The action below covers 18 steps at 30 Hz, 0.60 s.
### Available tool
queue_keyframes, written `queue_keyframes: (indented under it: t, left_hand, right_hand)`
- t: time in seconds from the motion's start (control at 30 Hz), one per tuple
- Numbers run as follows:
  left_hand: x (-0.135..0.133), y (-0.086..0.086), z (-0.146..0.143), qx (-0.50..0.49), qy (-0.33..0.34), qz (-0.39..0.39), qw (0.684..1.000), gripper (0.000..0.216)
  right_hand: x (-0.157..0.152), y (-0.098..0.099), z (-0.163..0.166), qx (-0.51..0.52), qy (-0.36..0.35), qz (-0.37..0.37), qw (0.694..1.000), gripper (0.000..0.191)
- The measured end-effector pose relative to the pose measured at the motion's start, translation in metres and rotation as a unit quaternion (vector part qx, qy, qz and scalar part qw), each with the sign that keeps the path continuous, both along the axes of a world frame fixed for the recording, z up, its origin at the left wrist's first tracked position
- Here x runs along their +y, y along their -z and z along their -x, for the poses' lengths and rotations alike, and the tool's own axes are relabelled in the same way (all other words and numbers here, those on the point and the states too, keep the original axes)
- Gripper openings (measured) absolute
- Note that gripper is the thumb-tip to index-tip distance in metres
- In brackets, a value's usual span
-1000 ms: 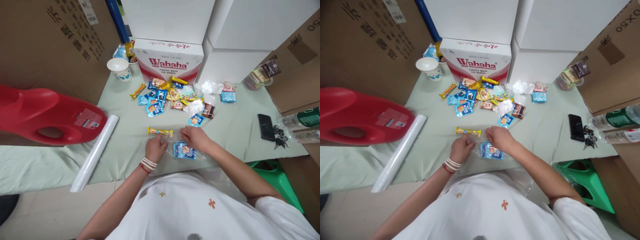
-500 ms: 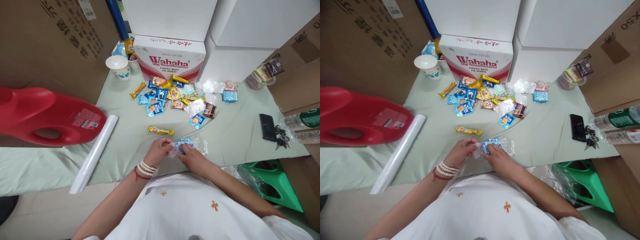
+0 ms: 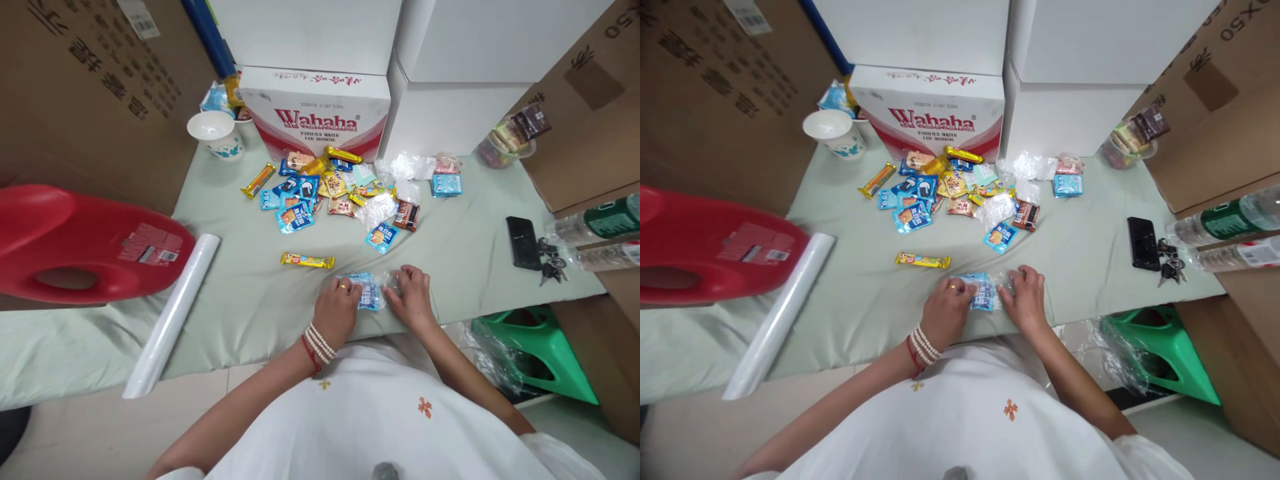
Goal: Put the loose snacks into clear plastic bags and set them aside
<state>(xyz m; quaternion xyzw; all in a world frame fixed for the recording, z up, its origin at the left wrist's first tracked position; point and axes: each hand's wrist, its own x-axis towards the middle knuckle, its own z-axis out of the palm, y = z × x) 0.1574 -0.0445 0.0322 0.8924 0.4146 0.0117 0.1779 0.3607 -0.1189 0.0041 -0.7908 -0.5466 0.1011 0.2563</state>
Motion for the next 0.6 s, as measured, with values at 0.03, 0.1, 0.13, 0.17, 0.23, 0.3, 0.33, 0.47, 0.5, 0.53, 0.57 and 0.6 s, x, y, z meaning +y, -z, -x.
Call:
queue_keyframes:
  t: [0.03,0.1,0.13,0.17,0.23,0.3,0.33,0.47,0.5,0.53,0.57,0.6]
  left_hand:
    - [0.000,0.001,-0.001,-0.007,-0.010,-0.018,1.000,0.034]
    - [-0.001,0.005,-0.002,-0.035,-0.033,-0.040,0.998,0.027]
    - [-0.001,0.007,-0.003,-0.049,-0.044,-0.042,0.997,0.025]
    - [-0.002,0.009,-0.003,-0.061,-0.052,-0.039,0.996,0.023]
    - [0.000,0.014,-0.002,-0.071,-0.069,-0.024,0.995,0.026]
    - [0.005,0.017,-0.001,-0.068,-0.090,-0.006,0.994,0.038]
    - [0.009,0.018,0.001,-0.064,-0.098,0.005,0.993,0.045]
    - [0.026,0.017,0.007,-0.053,-0.127,0.102,0.985,0.057]
    - [0.029,0.015,0.009,-0.060,-0.140,0.124,0.981,0.056]
    - [0.031,0.013,0.010,-0.070,-0.152,0.137,0.976,0.053]
    - [0.032,0.012,0.011,-0.086,-0.161,0.142,0.973,0.048]
    - [0.032,0.010,0.012,-0.106,-0.162,0.143,0.971,0.041]
  right_hand:
    - [0.001,-0.001,0.000,0.012,-0.008,-0.005,1.000,0.025]
    - [0.004,-0.009,0.003,0.057,-0.014,-0.014,0.998,0.016]
    - [0.006,-0.015,0.007,0.083,-0.019,-0.012,0.996,0.014]
    - [0.009,-0.021,0.013,0.106,-0.032,-0.005,0.994,0.013]
    - [0.018,-0.031,0.029,0.128,-0.086,0.024,0.988,0.013]
    - [0.028,-0.033,0.047,0.117,-0.153,0.065,0.979,0.015]
    - [0.033,-0.032,0.055,0.110,-0.180,0.087,0.974,0.016]
    - [0.039,-0.021,0.070,0.155,-0.223,0.080,0.959,0.020]
    - [0.038,-0.020,0.070,0.184,-0.223,0.053,0.956,0.020]
    - [0.036,-0.020,0.069,0.216,-0.219,0.028,0.951,0.020]
    - [0.034,-0.021,0.068,0.246,-0.211,0.011,0.946,0.020]
    - [0.033,-0.023,0.066,0.272,-0.198,0.003,0.942,0.021]
